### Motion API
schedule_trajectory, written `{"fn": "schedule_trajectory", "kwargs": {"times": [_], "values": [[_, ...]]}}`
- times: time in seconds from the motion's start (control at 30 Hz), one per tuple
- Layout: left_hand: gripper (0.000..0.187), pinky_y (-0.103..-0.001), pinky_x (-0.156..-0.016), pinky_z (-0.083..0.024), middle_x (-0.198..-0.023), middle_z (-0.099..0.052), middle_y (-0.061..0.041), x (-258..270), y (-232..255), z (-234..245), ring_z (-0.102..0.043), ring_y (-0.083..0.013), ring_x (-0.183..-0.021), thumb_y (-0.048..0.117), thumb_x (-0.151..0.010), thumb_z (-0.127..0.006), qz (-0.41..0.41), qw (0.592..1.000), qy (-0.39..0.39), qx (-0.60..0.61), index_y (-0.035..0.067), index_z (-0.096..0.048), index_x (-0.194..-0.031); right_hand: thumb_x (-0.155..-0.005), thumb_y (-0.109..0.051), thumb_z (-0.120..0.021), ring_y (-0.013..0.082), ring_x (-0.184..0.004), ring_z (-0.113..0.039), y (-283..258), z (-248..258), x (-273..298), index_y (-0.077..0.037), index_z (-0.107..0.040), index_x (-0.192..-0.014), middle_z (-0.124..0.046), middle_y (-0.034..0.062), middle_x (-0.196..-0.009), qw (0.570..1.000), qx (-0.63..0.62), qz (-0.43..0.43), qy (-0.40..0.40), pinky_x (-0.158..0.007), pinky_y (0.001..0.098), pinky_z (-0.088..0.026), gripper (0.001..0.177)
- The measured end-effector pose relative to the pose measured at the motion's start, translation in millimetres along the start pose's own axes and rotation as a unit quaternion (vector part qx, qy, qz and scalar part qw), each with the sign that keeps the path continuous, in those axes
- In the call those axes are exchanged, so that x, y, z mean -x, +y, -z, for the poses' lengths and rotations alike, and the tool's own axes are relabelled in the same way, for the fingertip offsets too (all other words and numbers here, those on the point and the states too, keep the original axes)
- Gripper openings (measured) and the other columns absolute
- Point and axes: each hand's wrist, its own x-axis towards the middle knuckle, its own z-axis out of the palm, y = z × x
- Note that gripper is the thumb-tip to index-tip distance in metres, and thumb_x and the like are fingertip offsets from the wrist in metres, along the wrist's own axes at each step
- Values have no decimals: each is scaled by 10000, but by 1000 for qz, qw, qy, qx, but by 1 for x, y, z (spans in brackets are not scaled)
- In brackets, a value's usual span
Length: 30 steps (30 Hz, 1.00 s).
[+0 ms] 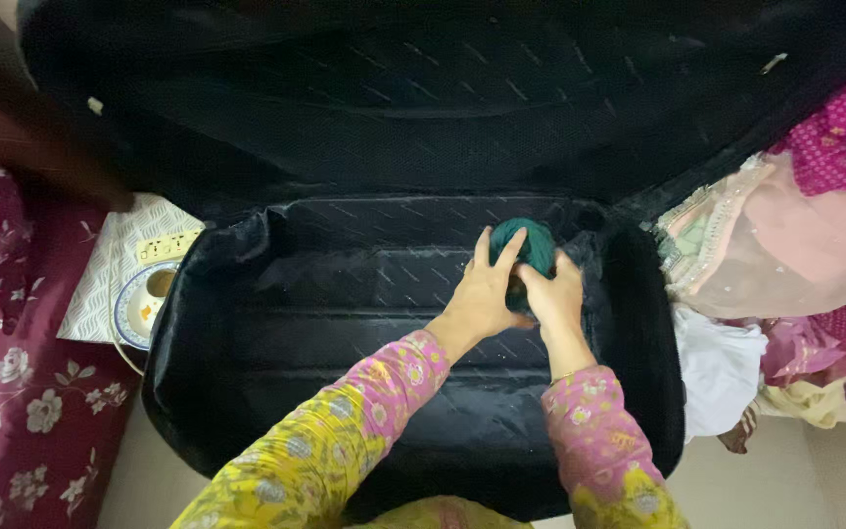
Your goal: The person rolls a green piece of clothing and places it into an open black suitcase on the floor.
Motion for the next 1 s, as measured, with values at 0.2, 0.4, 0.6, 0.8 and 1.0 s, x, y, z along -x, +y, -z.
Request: {"fn": "schedule_trajectory", "kwargs": {"times": [0.2,0.4,0.6,0.8,1.0], "values": [[1189,-538,-1046,-503,-1548,-320,-284,-5,-24,-10,-500,-549,-1300,211,-621,-949,-1,1000,19,10,281,-268,-1593,-749,-124,-745,208,-915,-713,33,-10,-8,-4,-682,-1127,-745,124,-1015,999,-37,-2,-16,-799,338,-552,402],[1125,-511,-1032,-476,-1564,-239,-329,-17,-46,-35,-457,-571,-1287,88,-627,-889,-50,997,24,-49,166,-285,-1573,-742,-146,-797,268,-959,-711,68,0,-45,11,-694,-1170,-739,171,-1052,996,57,38,57,-851,362,-533,467],[745,-502,-1056,-477,-1491,-424,-284,-6,-95,-91,-515,-491,-1301,206,-738,-863,38,989,-56,-130,85,-528,-1393,-696,-216,-847,271,-978,-723,119,5,-76,22,-682,-1175,-754,171,-1077,994,45,-16,94,-885,358,-532,560],[744,-480,-1030,-493,-1487,-427,-248,4,-105,-127,-532,-458,-1272,235,-777,-823,136,970,-154,-131,156,-511,-1447,-689,-225,-876,318,-1029,-700,159,7,-75,29,-670,-1213,-729,198,-1105,993,70,-16,90,-919,385,-513,618],[656,-449,-1071,-483,-1453,-499,-200,10,-127,-167,-529,-414,-1313,239,-799,-805,138,967,-164,-140,99,-559,-1390,-708,-241,-851,347,-1064,-705,188,17,-88,0,-675,-1218,-736,205,-1122,992,84,-42,79,-944,394,-519,592]]}}
